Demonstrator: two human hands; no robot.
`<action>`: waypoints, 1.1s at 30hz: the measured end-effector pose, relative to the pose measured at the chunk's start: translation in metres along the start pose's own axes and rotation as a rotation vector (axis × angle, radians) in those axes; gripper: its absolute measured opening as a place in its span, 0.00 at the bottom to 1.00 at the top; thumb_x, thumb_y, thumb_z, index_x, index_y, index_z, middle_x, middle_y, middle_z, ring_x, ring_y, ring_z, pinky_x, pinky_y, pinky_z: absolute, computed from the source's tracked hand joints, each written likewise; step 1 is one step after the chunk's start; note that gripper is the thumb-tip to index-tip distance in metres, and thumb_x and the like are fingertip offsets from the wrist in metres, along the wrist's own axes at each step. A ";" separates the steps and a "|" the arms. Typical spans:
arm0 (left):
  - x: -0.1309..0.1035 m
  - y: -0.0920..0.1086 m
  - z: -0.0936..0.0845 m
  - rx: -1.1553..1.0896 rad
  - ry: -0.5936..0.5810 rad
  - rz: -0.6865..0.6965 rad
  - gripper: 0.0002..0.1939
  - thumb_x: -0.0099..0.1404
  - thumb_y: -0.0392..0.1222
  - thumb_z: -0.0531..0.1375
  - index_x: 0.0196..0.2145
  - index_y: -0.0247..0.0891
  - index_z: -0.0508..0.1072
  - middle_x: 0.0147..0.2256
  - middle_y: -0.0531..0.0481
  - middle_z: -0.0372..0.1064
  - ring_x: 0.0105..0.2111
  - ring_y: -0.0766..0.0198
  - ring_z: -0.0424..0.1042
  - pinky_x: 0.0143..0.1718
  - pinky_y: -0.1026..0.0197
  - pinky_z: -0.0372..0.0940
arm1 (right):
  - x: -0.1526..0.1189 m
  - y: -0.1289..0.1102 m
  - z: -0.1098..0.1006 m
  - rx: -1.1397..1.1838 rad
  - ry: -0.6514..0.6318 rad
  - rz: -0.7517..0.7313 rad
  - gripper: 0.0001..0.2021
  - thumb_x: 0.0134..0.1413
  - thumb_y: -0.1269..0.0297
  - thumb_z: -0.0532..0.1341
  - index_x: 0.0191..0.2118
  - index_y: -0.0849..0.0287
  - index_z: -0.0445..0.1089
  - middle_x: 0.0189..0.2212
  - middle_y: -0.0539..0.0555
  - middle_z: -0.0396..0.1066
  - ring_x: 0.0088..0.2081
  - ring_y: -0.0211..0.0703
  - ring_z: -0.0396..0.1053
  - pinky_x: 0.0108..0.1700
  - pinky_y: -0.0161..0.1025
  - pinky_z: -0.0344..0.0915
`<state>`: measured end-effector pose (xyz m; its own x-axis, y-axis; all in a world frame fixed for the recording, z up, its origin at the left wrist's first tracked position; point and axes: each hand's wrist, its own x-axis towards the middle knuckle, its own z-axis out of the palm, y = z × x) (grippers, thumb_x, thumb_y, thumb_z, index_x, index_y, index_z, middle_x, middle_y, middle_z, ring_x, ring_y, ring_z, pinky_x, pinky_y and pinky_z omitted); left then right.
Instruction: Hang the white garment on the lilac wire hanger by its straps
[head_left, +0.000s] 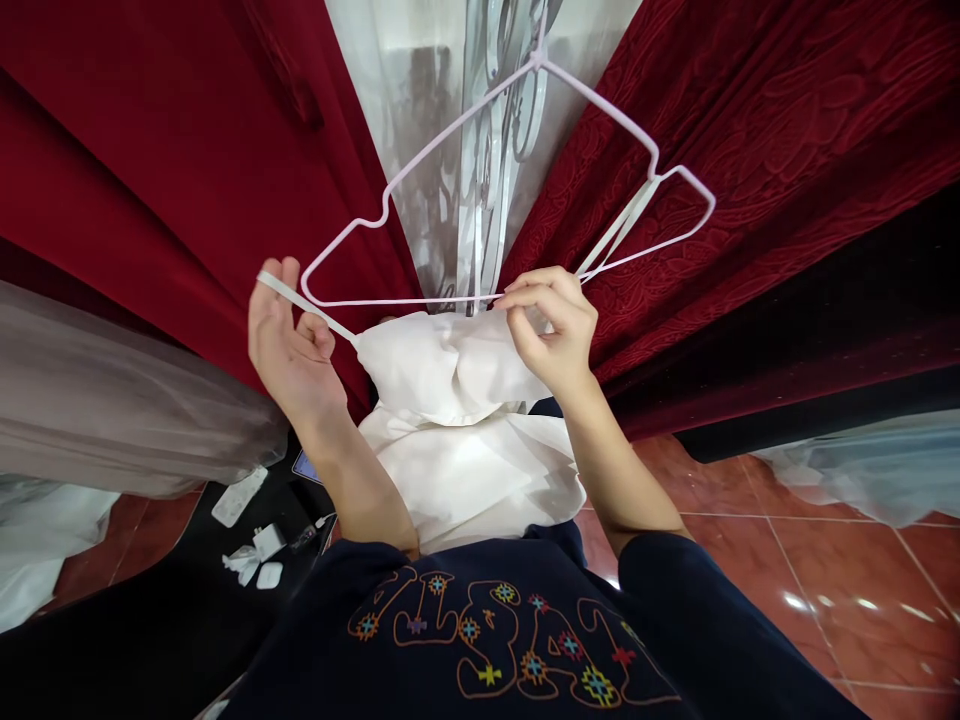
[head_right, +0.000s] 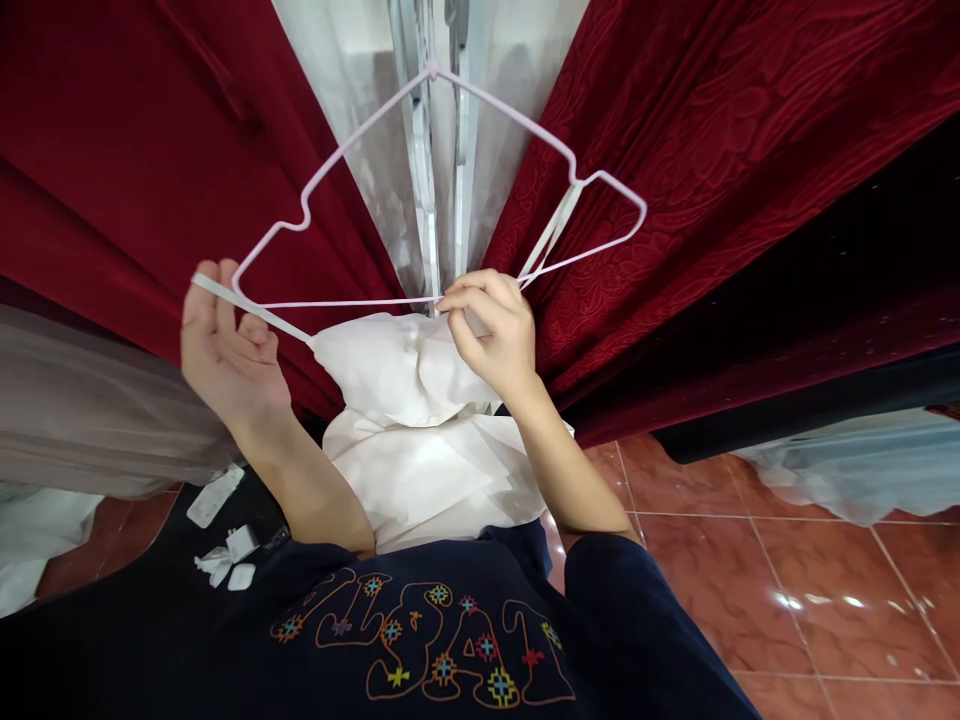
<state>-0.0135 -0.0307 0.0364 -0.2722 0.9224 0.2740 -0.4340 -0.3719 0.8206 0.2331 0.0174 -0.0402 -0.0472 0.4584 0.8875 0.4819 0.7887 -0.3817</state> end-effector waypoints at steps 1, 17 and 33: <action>-0.001 -0.004 0.002 0.016 0.003 -0.005 0.23 0.77 0.66 0.64 0.51 0.45 0.79 0.48 0.40 0.84 0.32 0.58 0.76 0.28 0.59 0.72 | -0.001 -0.001 0.002 0.011 -0.003 0.001 0.11 0.66 0.72 0.62 0.41 0.48 0.79 0.42 0.48 0.79 0.45 0.42 0.78 0.51 0.49 0.72; -0.005 -0.032 0.002 0.125 0.001 0.023 0.19 0.81 0.47 0.64 0.31 0.38 0.77 0.36 0.42 0.83 0.18 0.72 0.55 0.18 0.68 0.53 | -0.004 -0.016 0.020 0.087 0.053 0.035 0.12 0.64 0.75 0.61 0.37 0.50 0.78 0.40 0.48 0.78 0.43 0.41 0.77 0.49 0.49 0.71; -0.004 -0.035 0.001 0.035 -0.016 0.110 0.21 0.79 0.52 0.67 0.31 0.37 0.73 0.33 0.44 0.81 0.16 0.74 0.50 0.17 0.68 0.47 | 0.020 -0.002 -0.036 0.098 0.359 0.302 0.04 0.64 0.60 0.69 0.41 0.53 0.79 0.39 0.51 0.78 0.42 0.41 0.76 0.47 0.45 0.74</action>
<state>0.0041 -0.0208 0.0071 -0.3023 0.8780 0.3712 -0.3719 -0.4672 0.8022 0.2622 0.0101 -0.0124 0.3953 0.5162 0.7597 0.3422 0.6848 -0.6434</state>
